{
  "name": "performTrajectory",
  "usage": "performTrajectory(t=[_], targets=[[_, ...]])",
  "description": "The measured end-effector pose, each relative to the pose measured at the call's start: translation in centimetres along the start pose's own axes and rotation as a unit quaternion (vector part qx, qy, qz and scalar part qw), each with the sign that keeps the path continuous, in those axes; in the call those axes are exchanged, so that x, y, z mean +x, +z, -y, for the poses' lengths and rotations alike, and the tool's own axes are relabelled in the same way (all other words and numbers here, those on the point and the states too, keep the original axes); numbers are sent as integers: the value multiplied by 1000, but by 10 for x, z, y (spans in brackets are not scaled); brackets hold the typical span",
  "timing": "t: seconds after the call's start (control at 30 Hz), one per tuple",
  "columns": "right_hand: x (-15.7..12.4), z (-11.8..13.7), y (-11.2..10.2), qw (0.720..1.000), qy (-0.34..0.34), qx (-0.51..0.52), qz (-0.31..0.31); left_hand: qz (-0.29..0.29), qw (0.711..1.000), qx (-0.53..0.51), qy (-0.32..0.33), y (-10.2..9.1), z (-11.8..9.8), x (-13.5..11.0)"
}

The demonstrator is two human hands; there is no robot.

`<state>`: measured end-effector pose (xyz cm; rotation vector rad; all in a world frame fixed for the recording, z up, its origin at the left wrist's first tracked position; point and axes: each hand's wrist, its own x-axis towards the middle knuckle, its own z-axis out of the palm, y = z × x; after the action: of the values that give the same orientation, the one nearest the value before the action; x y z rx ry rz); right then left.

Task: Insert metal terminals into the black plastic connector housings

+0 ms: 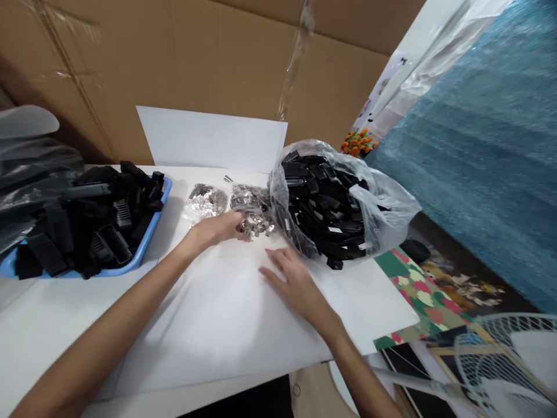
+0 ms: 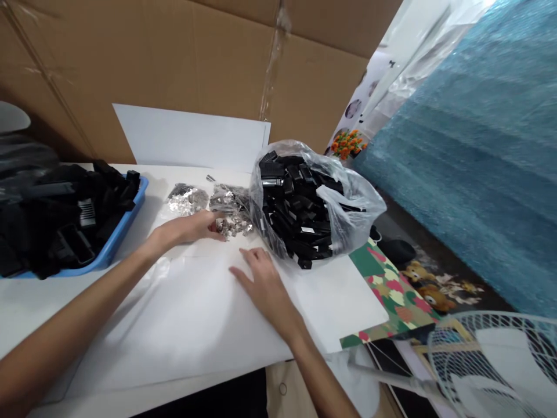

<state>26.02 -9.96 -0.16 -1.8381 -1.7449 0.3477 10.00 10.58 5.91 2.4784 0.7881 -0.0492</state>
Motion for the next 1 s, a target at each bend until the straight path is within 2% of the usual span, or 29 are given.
performTrajectory(t=[0.13, 0.23, 0.3, 0.33, 0.43, 0.53, 0.63, 0.8, 0.9, 1.0], targets=[[45, -6, -1, 998, 40, -29, -32, -28, 1000, -3, 6, -4, -8, -18], [69, -1, -6, 996, 43, -62, -57, -146, 987, 50, 41, -6, -12, -25], [84, 5, -14, 995, 28, -81, -56, -225, 963, 123, 83, -3, -11, -22], [93, 8, -19, 995, 14, -92, -45, -244, 952, 155, 100, -1, -9, -20], [119, 17, -30, 991, -13, -132, 17, -234, 946, 194, 111, 9, -3, -13], [140, 26, -29, 978, 24, -197, 69, -224, 947, 207, 100, 14, 3, -12], [155, 37, -19, 958, 71, -263, 92, -224, 944, 220, 99, 15, 4, -14], [176, 47, -7, 931, 103, -320, 143, -213, 944, 231, 100, 21, 3, -14], [184, 45, -3, 925, 108, -327, 162, -209, 946, 228, 96, 27, 6, -12], [181, 41, 2, 928, 103, -326, 146, -212, 947, 222, 95, 31, 8, -11]])
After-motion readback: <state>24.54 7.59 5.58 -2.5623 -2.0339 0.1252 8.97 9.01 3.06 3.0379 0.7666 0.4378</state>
